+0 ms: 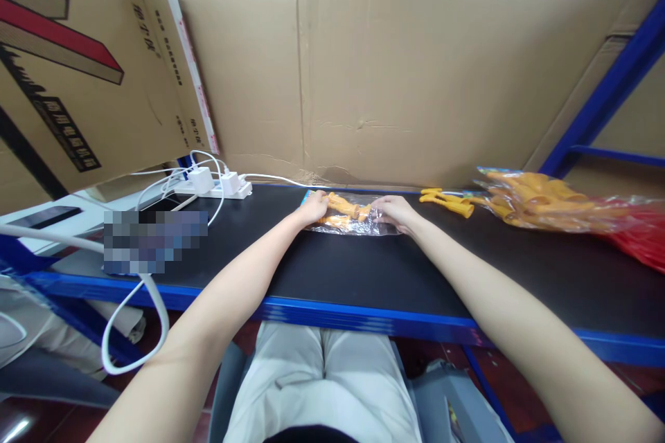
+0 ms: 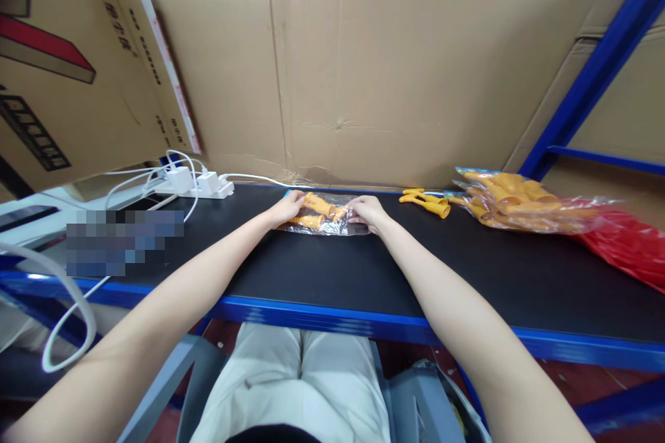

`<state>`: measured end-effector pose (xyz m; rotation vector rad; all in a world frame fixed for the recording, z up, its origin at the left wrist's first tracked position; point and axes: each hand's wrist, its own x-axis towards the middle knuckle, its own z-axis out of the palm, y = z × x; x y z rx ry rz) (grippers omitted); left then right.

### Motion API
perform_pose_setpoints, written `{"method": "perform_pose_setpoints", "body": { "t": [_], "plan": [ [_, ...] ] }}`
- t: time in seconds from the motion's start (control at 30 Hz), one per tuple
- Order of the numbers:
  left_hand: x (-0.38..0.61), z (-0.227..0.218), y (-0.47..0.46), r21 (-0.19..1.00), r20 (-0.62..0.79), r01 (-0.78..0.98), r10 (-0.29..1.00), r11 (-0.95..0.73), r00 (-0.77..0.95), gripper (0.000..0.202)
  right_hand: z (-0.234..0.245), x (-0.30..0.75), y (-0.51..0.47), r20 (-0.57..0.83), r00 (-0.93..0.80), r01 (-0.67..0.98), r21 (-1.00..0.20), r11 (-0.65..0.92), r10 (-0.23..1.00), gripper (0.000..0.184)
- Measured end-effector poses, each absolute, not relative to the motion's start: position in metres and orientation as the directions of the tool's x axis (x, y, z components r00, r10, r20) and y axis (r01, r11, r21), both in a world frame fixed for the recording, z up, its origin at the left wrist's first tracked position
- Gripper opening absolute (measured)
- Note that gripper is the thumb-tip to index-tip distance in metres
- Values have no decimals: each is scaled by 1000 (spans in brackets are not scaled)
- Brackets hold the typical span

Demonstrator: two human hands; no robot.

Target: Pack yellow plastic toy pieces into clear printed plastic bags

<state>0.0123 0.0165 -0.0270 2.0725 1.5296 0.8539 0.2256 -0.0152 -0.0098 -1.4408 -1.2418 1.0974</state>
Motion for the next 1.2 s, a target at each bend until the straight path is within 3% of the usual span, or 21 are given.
{"method": "perform_pose_setpoints", "body": {
  "t": [0.17, 0.3, 0.57, 0.7, 0.93, 1.07, 1.2],
  "plan": [
    [10, -33, 20, 454, 316, 771, 890, -447, 329, 31, -8, 227, -21, -156, 34, 335, -929, -158, 987, 13],
    [9, -33, 18, 480, 290, 777, 909, -408, 298, 29, -6, 224, -24, -154, 40, 330, -930, -159, 987, 6],
    [5, -28, 13, 499, 264, 778, 922, -381, 282, 18, -10, 219, -23, -83, 13, 238, -968, -84, 996, 25],
    [5, -24, 9, 486, 272, 763, 903, -426, 331, 9, -11, 221, -24, -47, 7, 296, -954, -47, 999, 33],
    [6, -21, 8, 417, 291, 759, 864, -500, 410, 12, -13, 222, -23, -11, -125, 422, -906, 43, 992, 44],
    [7, -22, 10, 400, 314, 751, 848, -525, 426, 10, -14, 217, -23, 77, -147, 659, -736, 156, 986, 47],
    [7, -24, 12, 406, 306, 740, 843, -536, 442, 7, -20, 215, -19, 327, -195, 789, -508, 346, 925, 34]
  ]
}}
